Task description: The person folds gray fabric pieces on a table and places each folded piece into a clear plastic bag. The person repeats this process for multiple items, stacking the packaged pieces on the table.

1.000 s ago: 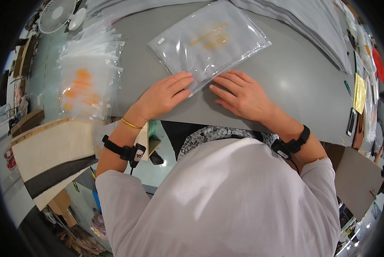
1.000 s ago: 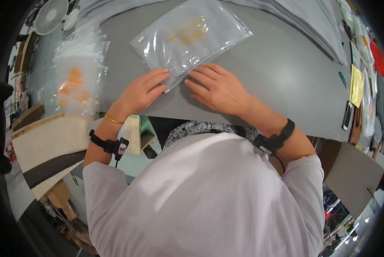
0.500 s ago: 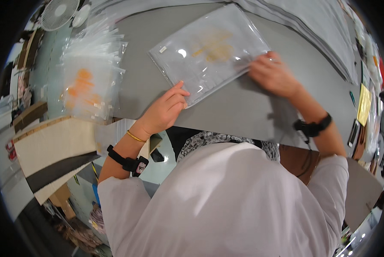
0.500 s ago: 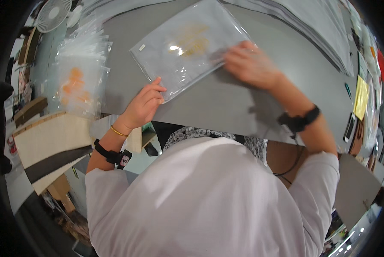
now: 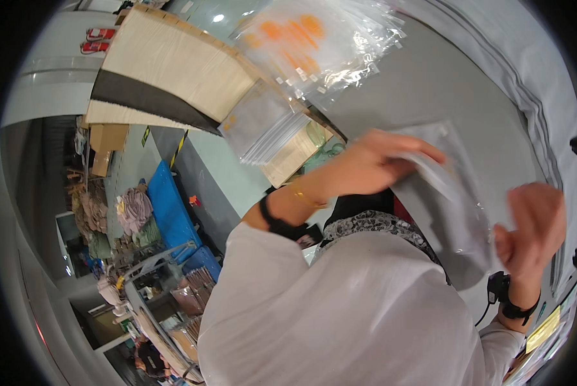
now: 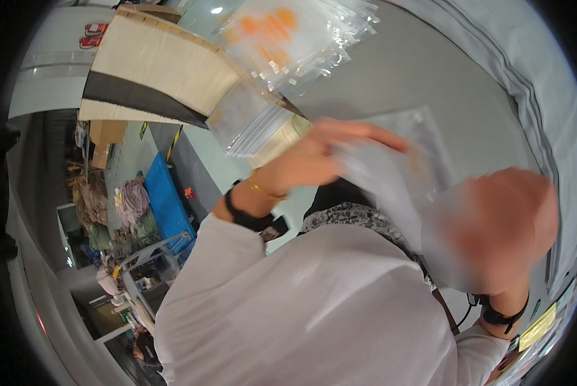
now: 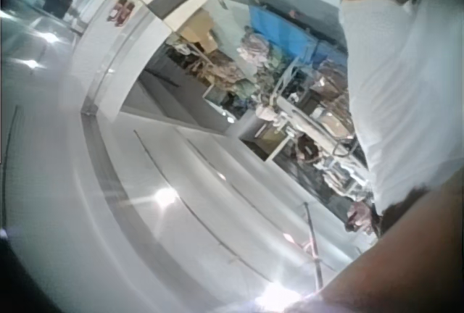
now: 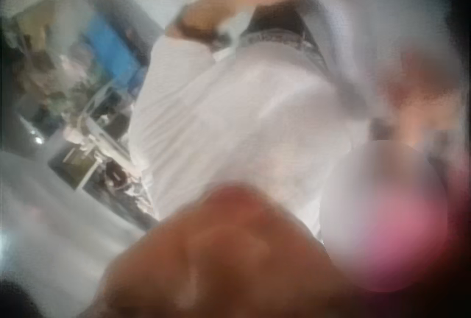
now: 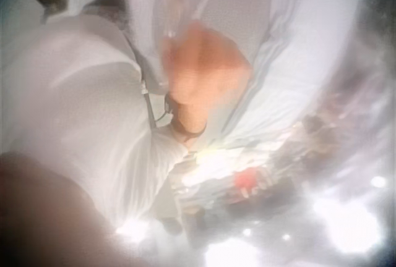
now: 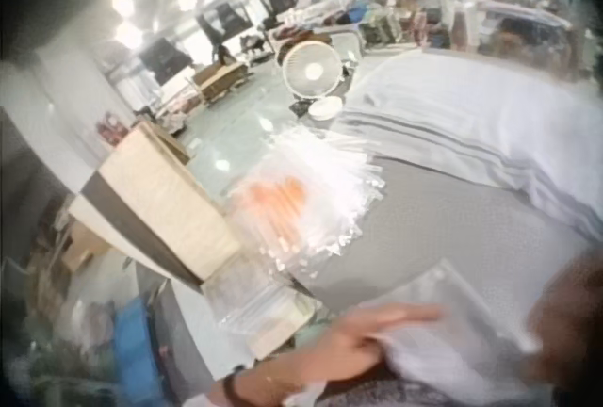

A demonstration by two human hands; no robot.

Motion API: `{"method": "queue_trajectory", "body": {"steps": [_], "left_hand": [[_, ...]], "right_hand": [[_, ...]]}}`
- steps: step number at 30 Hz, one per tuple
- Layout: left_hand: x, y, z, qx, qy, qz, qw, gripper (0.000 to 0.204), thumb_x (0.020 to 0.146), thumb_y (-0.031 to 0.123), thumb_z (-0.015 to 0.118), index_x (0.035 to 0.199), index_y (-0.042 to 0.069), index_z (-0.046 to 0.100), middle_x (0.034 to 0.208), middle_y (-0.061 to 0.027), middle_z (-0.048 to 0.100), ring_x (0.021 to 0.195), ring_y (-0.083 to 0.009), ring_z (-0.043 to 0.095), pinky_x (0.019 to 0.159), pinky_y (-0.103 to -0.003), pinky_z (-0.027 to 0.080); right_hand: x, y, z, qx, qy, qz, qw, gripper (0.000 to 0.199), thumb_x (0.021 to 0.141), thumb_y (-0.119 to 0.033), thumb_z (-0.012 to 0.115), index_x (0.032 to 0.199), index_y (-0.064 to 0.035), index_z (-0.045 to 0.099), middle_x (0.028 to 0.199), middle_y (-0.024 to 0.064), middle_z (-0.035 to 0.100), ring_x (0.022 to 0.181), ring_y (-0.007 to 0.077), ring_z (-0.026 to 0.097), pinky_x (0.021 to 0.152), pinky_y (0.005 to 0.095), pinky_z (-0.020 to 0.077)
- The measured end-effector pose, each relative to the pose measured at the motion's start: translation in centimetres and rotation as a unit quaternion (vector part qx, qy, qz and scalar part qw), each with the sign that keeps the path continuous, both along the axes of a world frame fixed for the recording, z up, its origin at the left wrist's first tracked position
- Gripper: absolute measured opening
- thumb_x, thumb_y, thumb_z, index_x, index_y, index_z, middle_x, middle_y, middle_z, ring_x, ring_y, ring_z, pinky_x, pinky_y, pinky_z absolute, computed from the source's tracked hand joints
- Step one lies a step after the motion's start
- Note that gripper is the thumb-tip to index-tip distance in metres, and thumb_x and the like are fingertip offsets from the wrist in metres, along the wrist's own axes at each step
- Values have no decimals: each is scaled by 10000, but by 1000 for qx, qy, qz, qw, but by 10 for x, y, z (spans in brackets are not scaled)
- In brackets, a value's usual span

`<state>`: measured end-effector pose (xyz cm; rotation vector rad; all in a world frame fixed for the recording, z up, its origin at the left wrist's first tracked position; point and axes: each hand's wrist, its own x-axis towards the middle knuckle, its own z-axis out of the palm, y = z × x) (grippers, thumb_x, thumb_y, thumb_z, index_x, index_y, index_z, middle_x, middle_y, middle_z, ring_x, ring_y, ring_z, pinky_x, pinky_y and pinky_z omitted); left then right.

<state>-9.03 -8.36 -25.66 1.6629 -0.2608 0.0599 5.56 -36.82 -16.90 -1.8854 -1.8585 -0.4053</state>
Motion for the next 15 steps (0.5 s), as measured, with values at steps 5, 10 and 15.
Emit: {"method": "queue_trajectory", "body": {"steps": [5, 10, 15], "left_hand": [[-147, 125, 14, -433, -23, 379, 817, 328, 1076, 151, 570, 1364, -4, 599, 1355, -147, 658, 1234, -305, 644, 1067, -481, 529], [-197, 203, -52, -554, -180, 520, 625, 345, 1077, 184, 599, 1369, -1, 587, 1421, -129, 614, 1258, -302, 614, 1087, -490, 509], [-194, 252, -105, -62, -90, 760, 640, 296, 1035, 62, 593, 1319, -5, 639, 1366, -162, 667, 1262, -306, 614, 1099, -464, 488]], "right_hand": [[32, 2, -61, 20, 179, -222, 958, 104, 999, -26, 590, 1037, 42, 660, 958, 83, 647, 857, 181, 614, 785, 305, 492], [27, -42, -134, -89, 371, -331, 863, 151, 1048, -80, 598, 983, 51, 638, 849, 56, 606, 814, 133, 582, 772, 278, 487], [-6, -90, -144, -148, 406, -413, 802, 168, 1045, -108, 615, 965, 37, 645, 808, 39, 620, 793, 113, 592, 756, 268, 485]]}}
